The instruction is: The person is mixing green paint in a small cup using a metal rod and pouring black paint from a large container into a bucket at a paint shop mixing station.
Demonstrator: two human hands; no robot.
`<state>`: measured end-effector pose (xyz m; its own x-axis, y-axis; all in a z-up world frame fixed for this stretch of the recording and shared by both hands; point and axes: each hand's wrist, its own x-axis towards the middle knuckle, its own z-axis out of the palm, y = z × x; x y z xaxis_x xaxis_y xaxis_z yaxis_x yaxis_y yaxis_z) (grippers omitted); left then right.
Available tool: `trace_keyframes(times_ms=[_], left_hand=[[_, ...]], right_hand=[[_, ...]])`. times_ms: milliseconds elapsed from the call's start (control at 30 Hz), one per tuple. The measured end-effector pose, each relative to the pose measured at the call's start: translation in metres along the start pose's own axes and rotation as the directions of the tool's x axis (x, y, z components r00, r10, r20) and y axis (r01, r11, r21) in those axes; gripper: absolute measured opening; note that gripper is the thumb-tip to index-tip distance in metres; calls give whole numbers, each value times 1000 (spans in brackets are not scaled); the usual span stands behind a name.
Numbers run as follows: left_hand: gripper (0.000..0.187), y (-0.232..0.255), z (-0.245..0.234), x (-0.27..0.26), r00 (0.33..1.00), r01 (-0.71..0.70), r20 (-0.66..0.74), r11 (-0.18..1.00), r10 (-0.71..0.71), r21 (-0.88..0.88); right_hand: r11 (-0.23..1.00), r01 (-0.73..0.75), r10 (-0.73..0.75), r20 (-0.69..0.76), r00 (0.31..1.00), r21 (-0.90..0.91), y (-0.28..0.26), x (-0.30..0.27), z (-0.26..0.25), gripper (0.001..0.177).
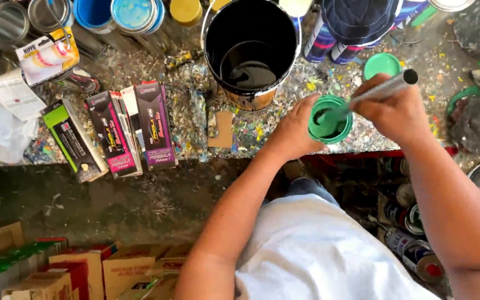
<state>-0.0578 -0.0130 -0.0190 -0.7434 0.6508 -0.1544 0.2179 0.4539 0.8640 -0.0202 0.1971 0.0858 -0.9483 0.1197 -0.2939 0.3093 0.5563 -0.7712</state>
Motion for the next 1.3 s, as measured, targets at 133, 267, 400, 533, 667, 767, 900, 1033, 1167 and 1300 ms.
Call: trace_keyframes(times_ms=[133, 267, 400, 533, 667, 767, 900, 1033, 1167, 1300], left_hand=[[122, -15, 9, 3, 996, -55, -78, 997, 51, -47], [112, -2, 2, 0, 995, -32, -97, 999, 28, -43], [116, -5, 9, -2, 994, 2, -113, 1000, -5, -23], [117, -3, 5, -6, 996, 16, -92, 1000, -15, 10], [121, -9, -1, -10, 991, 33, -127, 999, -33, -3], [120, -6, -9, -9, 990, 60, -130, 998, -61, -12], [121, -11, -7, -12, 994, 49, -97, 999, -50, -11], [121, -5, -9, -14, 994, 64, -93, 998, -65, -16], [121, -4, -11, -12, 995, 64, -74, 998, -65, -24], [119, -5, -11, -12, 995, 45, -82, 998, -47, -32]], right_hand=[[948, 312, -300, -143, 943, 64, 21, -5, 27, 17], [966, 176, -176, -18, 984, 191, 20, -19, -12, 13], [941, 243, -201, -187, 962, 235, 22, -18, 9, 16], [958, 182, -141, -188, 972, 223, 17, -31, -6, 13], [918, 217, -120, -291, 949, 332, 12, -24, 3, 19], [952, 155, -108, -183, 977, 264, 23, -8, 19, 11], [929, 182, -98, -258, 961, 323, 15, -17, 18, 11], [961, 68, -30, -142, 989, 268, 24, -10, 23, 6], [878, 240, -107, -318, 942, 414, 27, -18, 17, 9], [955, 151, -104, -189, 976, 255, 27, -2, 30, 10]])
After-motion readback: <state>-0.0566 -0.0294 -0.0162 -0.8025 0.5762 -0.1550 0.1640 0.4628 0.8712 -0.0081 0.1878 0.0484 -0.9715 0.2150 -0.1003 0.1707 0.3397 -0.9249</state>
